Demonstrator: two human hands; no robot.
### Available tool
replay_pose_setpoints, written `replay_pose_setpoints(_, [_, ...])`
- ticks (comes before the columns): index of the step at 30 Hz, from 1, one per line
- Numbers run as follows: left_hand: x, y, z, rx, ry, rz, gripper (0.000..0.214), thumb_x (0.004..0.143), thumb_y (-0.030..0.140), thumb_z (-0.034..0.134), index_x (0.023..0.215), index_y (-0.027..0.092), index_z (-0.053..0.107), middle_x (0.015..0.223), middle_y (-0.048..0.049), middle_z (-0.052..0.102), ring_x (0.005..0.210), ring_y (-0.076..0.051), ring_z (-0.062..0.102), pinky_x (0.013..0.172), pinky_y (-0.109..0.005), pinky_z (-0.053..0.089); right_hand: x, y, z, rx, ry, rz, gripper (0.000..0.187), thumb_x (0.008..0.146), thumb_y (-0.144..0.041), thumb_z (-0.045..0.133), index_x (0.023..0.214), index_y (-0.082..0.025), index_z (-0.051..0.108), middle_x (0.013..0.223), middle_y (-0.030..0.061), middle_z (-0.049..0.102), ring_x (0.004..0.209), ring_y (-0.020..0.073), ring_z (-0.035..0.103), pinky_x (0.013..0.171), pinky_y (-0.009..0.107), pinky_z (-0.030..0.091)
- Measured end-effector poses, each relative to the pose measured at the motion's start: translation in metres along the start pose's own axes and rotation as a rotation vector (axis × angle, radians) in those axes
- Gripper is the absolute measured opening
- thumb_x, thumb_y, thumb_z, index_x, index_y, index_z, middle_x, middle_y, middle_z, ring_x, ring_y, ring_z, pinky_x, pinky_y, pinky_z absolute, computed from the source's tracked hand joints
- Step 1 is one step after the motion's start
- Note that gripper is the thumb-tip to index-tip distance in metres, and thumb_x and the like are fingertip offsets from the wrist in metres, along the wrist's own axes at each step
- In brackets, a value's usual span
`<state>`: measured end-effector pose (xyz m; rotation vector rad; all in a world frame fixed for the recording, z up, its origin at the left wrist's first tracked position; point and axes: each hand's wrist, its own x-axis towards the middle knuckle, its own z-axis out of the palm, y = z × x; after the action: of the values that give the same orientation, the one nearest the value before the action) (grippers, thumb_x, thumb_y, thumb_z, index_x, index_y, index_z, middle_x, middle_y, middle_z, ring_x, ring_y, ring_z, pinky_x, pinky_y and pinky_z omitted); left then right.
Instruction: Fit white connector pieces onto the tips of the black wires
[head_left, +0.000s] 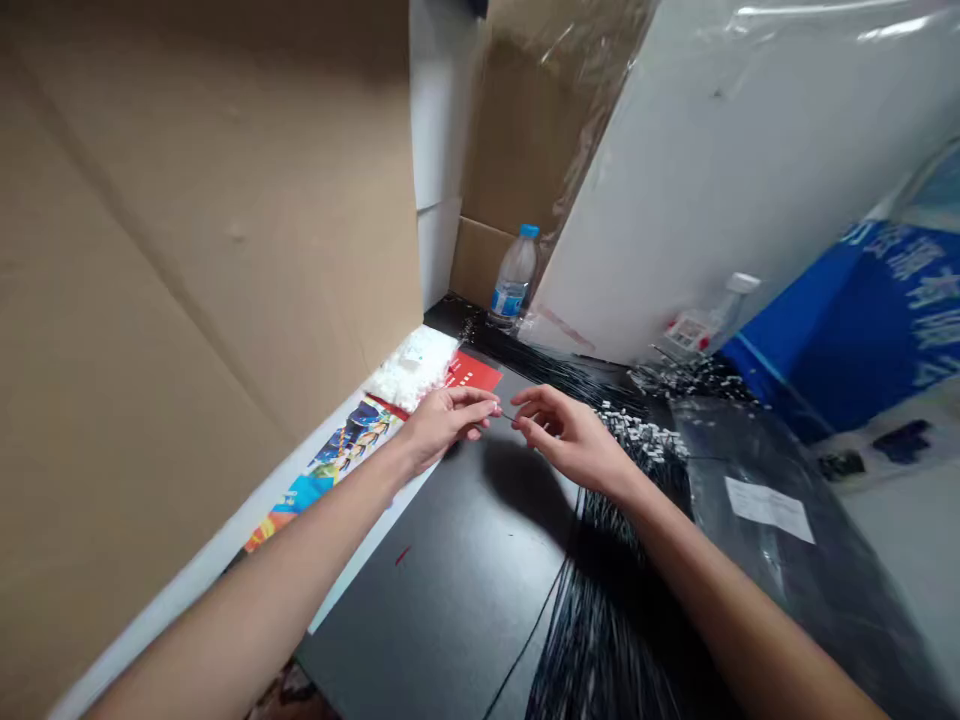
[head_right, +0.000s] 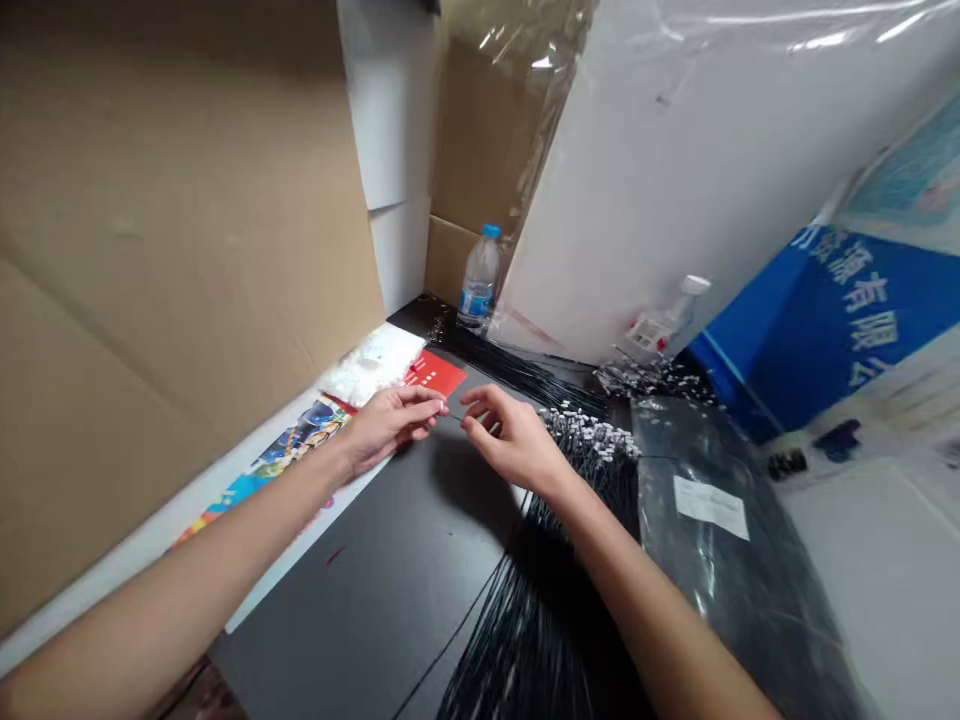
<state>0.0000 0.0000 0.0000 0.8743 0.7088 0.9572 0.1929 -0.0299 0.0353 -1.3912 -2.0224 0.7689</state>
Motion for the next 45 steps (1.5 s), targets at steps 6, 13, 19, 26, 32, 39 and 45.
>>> replay_pose_setpoints(6, [-0.001,-0.002,-0.001,-0.006,-0.020,-0.022,0.023,0.069,0.017,0.080,0.087,0.007,0.069,0.080,-0.0060,0.066,0.064,-0.007,0.053,0.054,-0.020,0.038,0.002,0.000,0.014,0.046,-0.004,-0.009,0.035,0.089,-0.048,0.055,0.093,-0.014,0.064,0.080,0.0043,0.065,0.061,0.0101,0.049,0.055,0.023,0.039])
replay_pose_setpoints(13, [-0.003,0.000,0.000,0.010,-0.010,-0.042,0.017,0.075,0.014,0.076,0.088,0.006,0.069,0.084,-0.0060,0.066,0.065,-0.006,0.053,0.052,-0.018,0.039,-0.001,0.006,0.020,0.088,0.095,-0.024,0.034,0.087,-0.047,0.058,0.084,-0.013,0.065,0.068,0.0017,0.058,0.057,0.0089,0.043,0.051,0.022,0.034])
replay_pose_setpoints(19, [-0.005,0.002,0.000,0.067,0.025,-0.077,0.010,0.078,0.014,0.073,0.085,0.007,0.069,0.086,-0.0072,0.067,0.066,-0.006,0.054,0.053,-0.019,0.038,-0.002,0.007,0.024,0.087,0.154,-0.030,0.029,0.085,-0.042,0.059,0.084,-0.013,0.065,0.064,0.0006,0.056,0.054,0.0084,0.043,0.051,0.022,0.034])
replay_pose_setpoints(26, [-0.003,0.001,-0.001,0.071,0.014,-0.072,0.014,0.074,0.015,0.075,0.084,0.008,0.069,0.087,-0.0080,0.067,0.068,-0.009,0.056,0.054,-0.022,0.037,-0.003,0.008,0.026,0.031,0.185,-0.072,0.024,0.085,-0.037,0.060,0.083,-0.015,0.066,0.066,0.0010,0.059,0.055,0.0088,0.047,0.052,0.021,0.037])
replay_pose_setpoints(32, [-0.005,0.003,0.001,0.115,0.011,-0.065,0.011,0.076,0.015,0.073,0.083,0.008,0.069,0.082,-0.0063,0.065,0.068,-0.009,0.055,0.054,-0.022,0.036,-0.003,0.008,0.028,-0.008,0.215,-0.119,0.020,0.085,-0.034,0.059,0.085,-0.015,0.067,0.070,0.0018,0.062,0.057,0.0090,0.049,0.053,0.021,0.038])
replay_pose_setpoints(39, [-0.005,0.002,0.000,0.113,-0.004,-0.065,0.011,0.074,0.015,0.075,0.083,0.009,0.071,0.077,-0.0028,0.061,0.067,-0.007,0.052,0.058,-0.022,0.037,-0.006,0.005,0.029,0.002,0.273,-0.104,0.020,0.082,-0.032,0.059,0.079,-0.014,0.067,0.057,-0.0014,0.051,0.047,0.0068,0.033,0.046,0.022,0.029])
replay_pose_setpoints(45, [-0.006,0.001,-0.001,0.135,-0.036,-0.122,0.010,0.075,0.015,0.075,0.083,0.010,0.071,0.069,-0.0007,0.060,0.059,-0.006,0.050,0.062,-0.024,0.038,-0.006,0.005,0.030,0.080,0.228,-0.044,0.025,0.080,-0.037,0.059,0.079,-0.013,0.067,0.058,-0.0002,0.052,0.049,0.0073,0.033,0.046,0.021,0.028])
